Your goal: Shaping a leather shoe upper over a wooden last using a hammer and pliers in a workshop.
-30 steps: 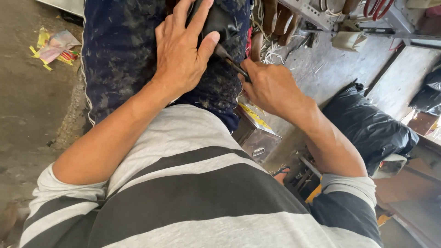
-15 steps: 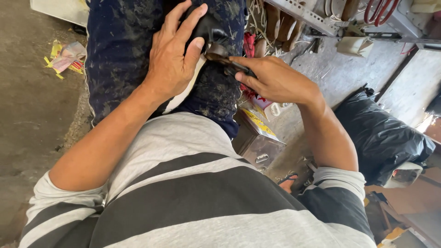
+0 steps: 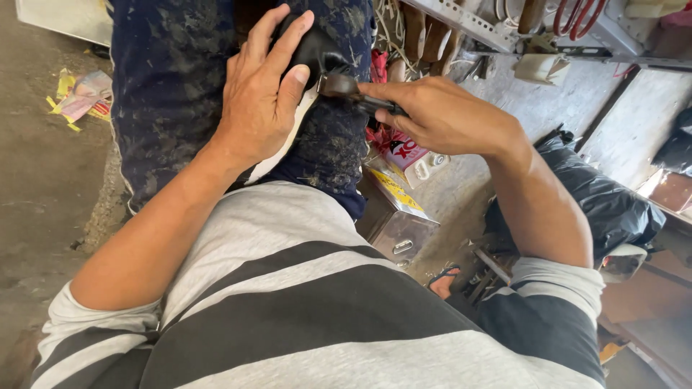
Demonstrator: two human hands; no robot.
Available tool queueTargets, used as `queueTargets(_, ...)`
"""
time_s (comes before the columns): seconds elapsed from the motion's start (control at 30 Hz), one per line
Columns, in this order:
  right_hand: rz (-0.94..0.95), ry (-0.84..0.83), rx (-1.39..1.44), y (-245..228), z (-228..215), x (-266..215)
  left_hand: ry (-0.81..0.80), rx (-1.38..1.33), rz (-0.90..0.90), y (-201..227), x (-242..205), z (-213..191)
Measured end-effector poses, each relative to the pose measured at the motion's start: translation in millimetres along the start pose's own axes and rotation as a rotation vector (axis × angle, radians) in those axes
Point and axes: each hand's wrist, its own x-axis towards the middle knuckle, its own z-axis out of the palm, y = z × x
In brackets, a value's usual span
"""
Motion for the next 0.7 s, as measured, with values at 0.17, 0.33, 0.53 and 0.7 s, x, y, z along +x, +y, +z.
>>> queueTargets(0.17,0.08,-0.146,0.221,16,-1,19,-0.021,-0.061,-0.006,-5,0,-6)
queueTargets(0.33,0.123,-0.144,0.081,1,-20,8,0.005,-0.035,-0.008,4,-3,-1)
queueTargets(0.53,0.138,-0.148,-0.474,-19,-30,-6,0.04,0.135,0.016,17,-5,5)
queueTargets(0.7,0.096,0.139,-0.797,-9,1,-16,0.067,0.013,0.034,15,2,-5)
